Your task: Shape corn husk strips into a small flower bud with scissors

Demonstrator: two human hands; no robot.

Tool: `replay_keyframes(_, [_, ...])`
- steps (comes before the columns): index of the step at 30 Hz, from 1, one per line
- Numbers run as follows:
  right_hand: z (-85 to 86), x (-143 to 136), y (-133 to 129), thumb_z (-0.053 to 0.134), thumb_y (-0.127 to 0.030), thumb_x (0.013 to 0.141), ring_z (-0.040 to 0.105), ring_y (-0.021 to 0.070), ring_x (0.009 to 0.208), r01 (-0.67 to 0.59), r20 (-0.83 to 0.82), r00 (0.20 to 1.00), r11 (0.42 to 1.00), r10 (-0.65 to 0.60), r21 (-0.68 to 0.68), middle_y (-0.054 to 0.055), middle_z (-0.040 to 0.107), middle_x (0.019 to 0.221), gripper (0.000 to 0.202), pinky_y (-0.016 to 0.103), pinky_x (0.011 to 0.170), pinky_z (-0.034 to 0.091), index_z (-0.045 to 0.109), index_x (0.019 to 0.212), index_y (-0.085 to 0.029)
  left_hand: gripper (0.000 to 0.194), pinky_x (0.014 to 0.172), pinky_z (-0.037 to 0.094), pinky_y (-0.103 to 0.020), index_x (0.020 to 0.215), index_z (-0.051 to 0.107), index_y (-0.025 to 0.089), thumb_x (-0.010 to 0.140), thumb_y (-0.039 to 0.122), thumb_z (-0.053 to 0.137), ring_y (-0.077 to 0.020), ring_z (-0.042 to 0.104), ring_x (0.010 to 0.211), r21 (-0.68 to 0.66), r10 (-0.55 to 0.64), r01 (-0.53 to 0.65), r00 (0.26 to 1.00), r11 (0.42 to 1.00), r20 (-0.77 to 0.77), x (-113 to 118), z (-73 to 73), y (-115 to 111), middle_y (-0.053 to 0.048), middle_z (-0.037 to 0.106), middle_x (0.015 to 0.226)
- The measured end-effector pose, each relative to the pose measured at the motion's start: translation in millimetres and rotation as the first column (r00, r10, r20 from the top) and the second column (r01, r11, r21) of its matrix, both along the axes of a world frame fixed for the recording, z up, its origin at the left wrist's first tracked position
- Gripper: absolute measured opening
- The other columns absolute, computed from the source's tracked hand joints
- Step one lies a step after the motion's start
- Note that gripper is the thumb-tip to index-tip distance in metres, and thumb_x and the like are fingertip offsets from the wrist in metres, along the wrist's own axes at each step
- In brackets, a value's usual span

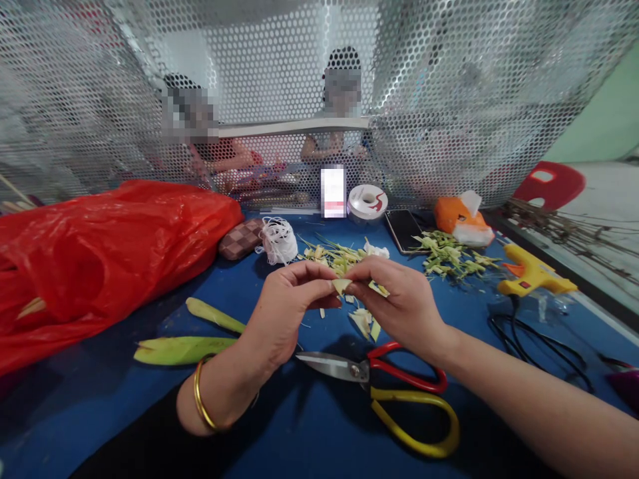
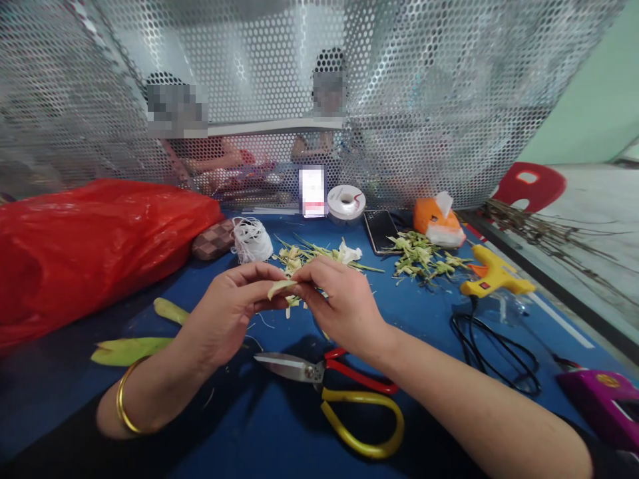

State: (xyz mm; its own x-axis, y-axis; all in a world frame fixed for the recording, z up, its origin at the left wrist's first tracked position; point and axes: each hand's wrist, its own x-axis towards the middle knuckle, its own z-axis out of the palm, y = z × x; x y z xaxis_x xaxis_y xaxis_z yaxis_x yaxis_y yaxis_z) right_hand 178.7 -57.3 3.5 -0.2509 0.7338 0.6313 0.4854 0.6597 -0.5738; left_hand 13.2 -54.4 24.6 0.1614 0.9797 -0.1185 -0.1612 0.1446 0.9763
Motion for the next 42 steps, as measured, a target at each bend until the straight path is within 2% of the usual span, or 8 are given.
replay_keyframes(4, [0.5, -1.1, -1.5, 0.058, -0.019, 0.087, 0.058, 0.0127, 0.061, 0.046, -0.021, 0.999, 0.998, -0.047, -0.045, 0.000, 0.064, 0.065, 0.013, 0.024, 0.056, 0.041, 0.063, 0.074, -0.019, 0.006, 0.063, 0.053, -0.022, 0.070, 0.069, 0.015, 0.067, 0.019, 0.072, -0.0112, 0.063, 0.061, 0.114, 0.007, 0.005, 0.995, 0.994, -0.104, 2.9, 0.0, -1.8, 0.001, 0.067, 0.065])
replay_keyframes(8, [2.7, -2.0, -1.4, 0.059, -0.022, 0.084, 0.056, 0.0127, 0.056, 0.043, -0.101, 0.993, 0.972, -0.068, -0.233, -0.001, 0.062, 0.059, 0.018, 0.025, 0.054, 0.041, 0.061, 0.067, -0.019, 0.003, 0.060, 0.052, -0.023, 0.071, 0.067, 0.015, 0.070, 0.018, 0.068, -0.0121, 0.063, 0.059, 0.213, 0.031, 0.021, 0.971, 0.977, -0.237, 4.3, 1.5, -3.9, 0.001, 0.066, 0.064])
replay_keyframes(16, [0.1, -1.5, 5.8, 0.062, -0.028, 0.081, 0.057, 0.0131, 0.055, -0.158, -0.325, 0.946, 0.860, -0.010, -0.485, 0.000, 0.062, 0.057, 0.019, 0.027, 0.055, 0.044, 0.062, 0.065, -0.017, 0.004, 0.061, 0.051, -0.023, 0.075, 0.067, 0.016, 0.072, 0.016, 0.065, -0.0136, 0.065, 0.063, 0.308, 0.056, 0.062, 0.931, 0.949, -0.361, 1.7, -2.9, -0.4, 0.000, 0.068, 0.067])
replay_keyframes(24, [-2.5, -1.8, 5.1, 0.061, -0.023, 0.084, 0.058, 0.0135, 0.060, -0.071, -0.222, 0.975, 0.932, -0.010, -0.354, 0.000, 0.065, 0.065, 0.011, 0.026, 0.058, 0.044, 0.065, 0.076, -0.017, 0.002, 0.058, 0.051, -0.019, 0.071, 0.068, 0.016, 0.070, 0.014, 0.068, -0.0103, 0.064, 0.057, 0.220, 0.038, 0.017, 0.969, 0.975, -0.245, 2.0, -0.7, 0.7, 0.002, 0.069, 0.062])
replay_keyframes(28, [-5.2, -1.2, 0.4, 0.061, -0.019, 0.086, 0.055, 0.0114, 0.060, 0.026, -0.137, 0.990, 0.994, -0.041, -0.108, -0.001, 0.061, 0.064, 0.014, 0.024, 0.057, 0.042, 0.062, 0.072, -0.018, 0.005, 0.058, 0.052, -0.020, 0.073, 0.068, 0.015, 0.068, 0.015, 0.070, -0.0102, 0.064, 0.057, 0.147, 0.021, -0.001, 0.991, 0.989, -0.136, 3.5, 0.4, -0.9, 0.003, 0.068, 0.062])
replay_keyframes(32, [-6.6, -0.5, 1.0, 0.059, -0.014, 0.088, 0.057, 0.0116, 0.068, -0.003, -0.065, 0.998, 0.998, 0.007, 0.067, 0.002, 0.062, 0.074, 0.010, 0.023, 0.062, 0.044, 0.062, 0.079, -0.017, 0.008, 0.059, 0.053, -0.021, 0.072, 0.067, 0.014, 0.065, 0.016, 0.072, -0.0102, 0.063, 0.056, 0.067, 0.003, 0.002, 0.998, 0.998, -0.064, 2.3, 1.0, -0.4, 0.002, 0.067, 0.062])
replay_keyframes(37, [-6.3, 1.0, 5.1, 0.060, -0.015, 0.088, 0.058, 0.0130, 0.072, -0.065, 0.012, 0.998, 0.995, 0.064, 0.075, 0.003, 0.064, 0.079, 0.004, 0.024, 0.065, 0.046, 0.062, 0.084, -0.016, 0.010, 0.061, 0.053, -0.021, 0.071, 0.065, 0.014, 0.068, 0.020, 0.072, -0.0110, 0.064, 0.060, -0.011, -0.005, 0.005, 0.999, 1.000, -0.036, -0.1, 1.8, 1.7, 0.002, 0.067, 0.063])
replay_keyframes(42, [-5.3, 0.5, 2.1, 0.059, -0.015, 0.088, 0.056, 0.0124, 0.065, 0.029, 0.017, 0.999, 0.998, -0.030, 0.058, 0.001, 0.062, 0.070, 0.011, 0.023, 0.060, 0.042, 0.061, 0.077, -0.017, 0.009, 0.062, 0.052, -0.022, 0.072, 0.064, 0.015, 0.071, 0.023, 0.069, -0.0115, 0.063, 0.061, -0.003, -0.058, 0.058, 0.994, 0.998, -0.098, 0.4, 2.6, 2.3, 0.001, 0.067, 0.064])
